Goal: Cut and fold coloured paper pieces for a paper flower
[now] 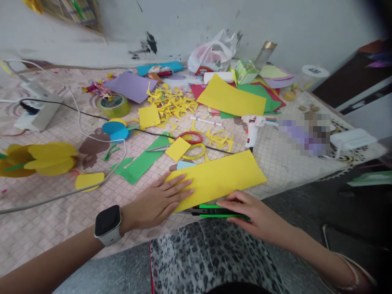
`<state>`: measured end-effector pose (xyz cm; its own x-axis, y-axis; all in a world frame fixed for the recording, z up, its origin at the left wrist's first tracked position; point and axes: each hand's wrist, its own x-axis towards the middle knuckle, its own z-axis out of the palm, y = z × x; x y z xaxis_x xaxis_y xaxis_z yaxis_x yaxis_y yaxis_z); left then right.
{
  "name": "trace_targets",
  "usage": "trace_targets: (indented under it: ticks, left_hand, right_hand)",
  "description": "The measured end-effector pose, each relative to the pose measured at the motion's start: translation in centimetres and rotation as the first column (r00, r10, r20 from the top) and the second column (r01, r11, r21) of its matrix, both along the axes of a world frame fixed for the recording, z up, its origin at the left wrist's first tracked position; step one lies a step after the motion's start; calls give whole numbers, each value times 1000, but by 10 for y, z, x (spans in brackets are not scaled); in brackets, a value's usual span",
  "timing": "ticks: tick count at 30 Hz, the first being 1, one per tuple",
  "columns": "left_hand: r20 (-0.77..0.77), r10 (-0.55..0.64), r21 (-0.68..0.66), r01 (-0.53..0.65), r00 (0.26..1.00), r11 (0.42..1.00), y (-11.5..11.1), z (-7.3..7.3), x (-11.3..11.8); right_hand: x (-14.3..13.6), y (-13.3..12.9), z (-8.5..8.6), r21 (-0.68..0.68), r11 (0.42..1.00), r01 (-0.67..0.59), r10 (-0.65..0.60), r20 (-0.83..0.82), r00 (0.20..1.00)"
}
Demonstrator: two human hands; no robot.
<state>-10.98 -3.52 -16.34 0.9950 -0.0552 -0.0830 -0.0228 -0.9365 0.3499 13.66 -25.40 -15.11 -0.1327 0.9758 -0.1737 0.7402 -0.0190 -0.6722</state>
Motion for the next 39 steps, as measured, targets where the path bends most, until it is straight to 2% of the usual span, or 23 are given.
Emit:
trace_targets:
  ticks: [5, 9, 11, 13, 14, 16, 17, 18, 20, 23, 28, 31, 33, 35, 37, 39]
  left_hand:
    - [-16, 7, -4, -7, 1000, 1000, 1, 2, 0]
    - [7, -11, 18, 11, 1000, 1000, 2, 6, 0]
    - [58, -30, 63, 26, 998, 998, 0, 5, 2]
    - [154, -4, 135, -17, 988, 991, -5, 1, 4]
    - [204, 39, 164, -74, 978, 984, -8, -2, 7]
    - [315, 83, 200, -152, 946, 968, -16, -8, 12]
    - [351, 100, 208, -181, 931, 961, -19, -11, 15]
    - [372, 110, 210, -199, 921, 957, -22, -12, 18]
    - [375, 171, 183, -254, 911, 950, -26, -12, 22]
    - [285, 275, 116, -318, 918, 941, -25, -5, 25]
    - [91, 294, 83, -301, 951, 950, -23, 17, 27]
    - [-10, 299, 65, -297, 954, 953, -26, 30, 32]
    - [-68, 309, 58, -305, 949, 951, -28, 38, 36]
    - [-121, 300, 38, -297, 946, 954, -30, 44, 40]
    - [-151, 285, 28, -284, 946, 958, -33, 50, 44]
    - [-166, 282, 26, -282, 945, 959, -34, 54, 48]
  right_hand:
    - [-1, 1, -1, -20, 998, -52, 51, -37, 998]
    - [12, -11, 6, -34, 999, -12, 4, -218, 976]
    - [32, -27, 10, -47, 997, 54, -66, -299, 952]
    - [60, -49, 9, -30, 971, 236, -234, -284, 930]
    - [77, -60, 7, 5, 914, 405, -392, -236, 889]
    - [112, -80, -1, 152, 713, 684, -668, -145, 730]
    - [129, -86, -6, 234, 599, 766, -767, -107, 632]
    - [144, -89, -11, 310, 510, 802, -832, -59, 552]
    - [170, -88, -21, 363, 461, 810, -867, -13, 499]
    - [194, -74, -32, 393, 504, 769, -848, 54, 527]
    - [213, -58, -40, 416, 623, 663, -770, 176, 614]
    - [216, -56, -42, 471, 669, 574, -731, 281, 621]
    - [213, -54, -39, 553, 678, 485, -719, 358, 596]
    - [205, -50, -35, 596, 693, 405, -692, 391, 607]
    - [194, -45, -31, 569, 740, 359, -624, 381, 682]
    - [181, -39, -28, 497, 816, 295, -505, 366, 782]
